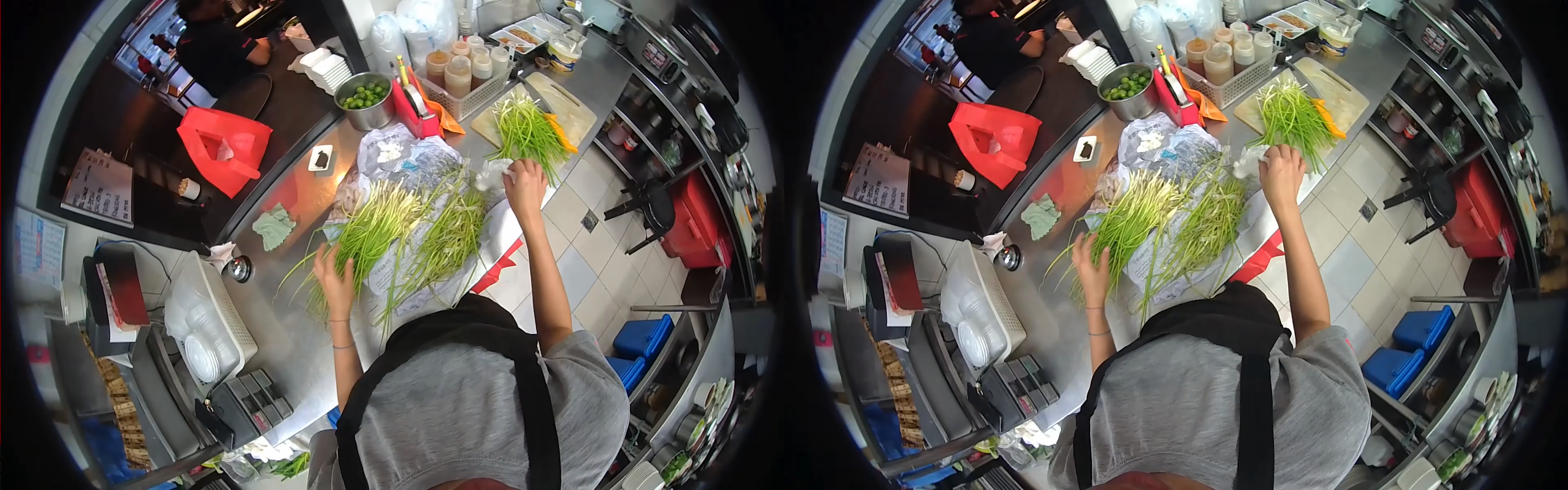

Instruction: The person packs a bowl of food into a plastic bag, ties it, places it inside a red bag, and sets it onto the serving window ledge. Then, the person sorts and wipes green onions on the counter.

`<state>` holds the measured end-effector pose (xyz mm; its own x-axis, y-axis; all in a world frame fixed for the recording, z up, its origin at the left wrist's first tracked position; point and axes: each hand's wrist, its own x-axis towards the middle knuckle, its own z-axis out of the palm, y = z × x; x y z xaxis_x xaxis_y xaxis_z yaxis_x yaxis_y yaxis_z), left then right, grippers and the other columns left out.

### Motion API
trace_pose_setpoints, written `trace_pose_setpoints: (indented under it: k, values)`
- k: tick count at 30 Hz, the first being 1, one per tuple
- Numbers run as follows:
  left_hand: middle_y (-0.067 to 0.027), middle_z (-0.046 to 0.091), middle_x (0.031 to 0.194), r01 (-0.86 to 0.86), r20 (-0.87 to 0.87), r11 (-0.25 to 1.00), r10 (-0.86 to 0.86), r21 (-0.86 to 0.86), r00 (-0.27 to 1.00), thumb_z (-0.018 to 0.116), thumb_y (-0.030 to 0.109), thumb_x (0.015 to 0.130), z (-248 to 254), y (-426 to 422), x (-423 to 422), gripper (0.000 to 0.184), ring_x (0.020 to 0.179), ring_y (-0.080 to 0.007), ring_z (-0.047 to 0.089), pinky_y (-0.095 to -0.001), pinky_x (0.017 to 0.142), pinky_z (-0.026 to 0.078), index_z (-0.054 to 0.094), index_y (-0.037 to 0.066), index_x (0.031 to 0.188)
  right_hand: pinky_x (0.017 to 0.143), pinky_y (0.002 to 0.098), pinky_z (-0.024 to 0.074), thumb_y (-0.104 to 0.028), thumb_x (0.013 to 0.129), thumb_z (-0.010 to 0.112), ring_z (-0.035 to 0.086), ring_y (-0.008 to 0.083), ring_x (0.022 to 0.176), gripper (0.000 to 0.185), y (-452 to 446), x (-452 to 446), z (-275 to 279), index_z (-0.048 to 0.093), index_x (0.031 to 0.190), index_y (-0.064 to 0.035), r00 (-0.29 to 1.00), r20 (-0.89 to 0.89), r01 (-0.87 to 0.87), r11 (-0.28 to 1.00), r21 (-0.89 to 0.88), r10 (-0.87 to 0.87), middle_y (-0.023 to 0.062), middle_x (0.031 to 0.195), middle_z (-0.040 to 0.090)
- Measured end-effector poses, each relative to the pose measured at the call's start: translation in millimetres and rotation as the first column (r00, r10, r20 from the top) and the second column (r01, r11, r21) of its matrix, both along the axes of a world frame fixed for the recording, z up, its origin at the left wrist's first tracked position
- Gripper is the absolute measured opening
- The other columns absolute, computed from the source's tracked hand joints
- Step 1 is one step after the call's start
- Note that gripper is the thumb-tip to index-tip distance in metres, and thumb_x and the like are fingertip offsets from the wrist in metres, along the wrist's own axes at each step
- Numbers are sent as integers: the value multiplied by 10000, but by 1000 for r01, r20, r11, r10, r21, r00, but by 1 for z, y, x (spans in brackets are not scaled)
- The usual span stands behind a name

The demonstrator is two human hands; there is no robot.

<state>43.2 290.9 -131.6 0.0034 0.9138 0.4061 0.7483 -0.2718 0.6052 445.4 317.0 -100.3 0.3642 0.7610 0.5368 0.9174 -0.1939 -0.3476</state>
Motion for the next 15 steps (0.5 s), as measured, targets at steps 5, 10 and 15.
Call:
trace_pose_setpoints:
  k: [5,10,15]
  values:
    - [-126,494,1095,-18,-70,999,21,43,997,657,78,739,-1,22,15,172,1034,-310,430,-402,900,345,651,93,910,855,425,354,-126,662,679,495,278,1013,188,-21,-46,52,535,735,-31,969,-127,-196,974,113,210,87,1010,577]
    - [-77,508,965,-116,-186,993,120,32,975,687,90,699,-17,63,14,145,954,-290,448,-393,824,386,658,119,838,750,300,447,-17,698,528,592,184,842,54,-26,-80,24,546,659,15,598,-638,-397,871,289,485,100,923,663]
    - [-35,503,938,-182,-298,982,156,-59,942,703,138,680,-27,76,13,131,959,-279,455,-424,769,419,653,164,798,664,246,442,-39,769,566,575,92,699,94,-39,-96,17,593,682,-19,28,-932,-466,830,307,361,91,807,662]
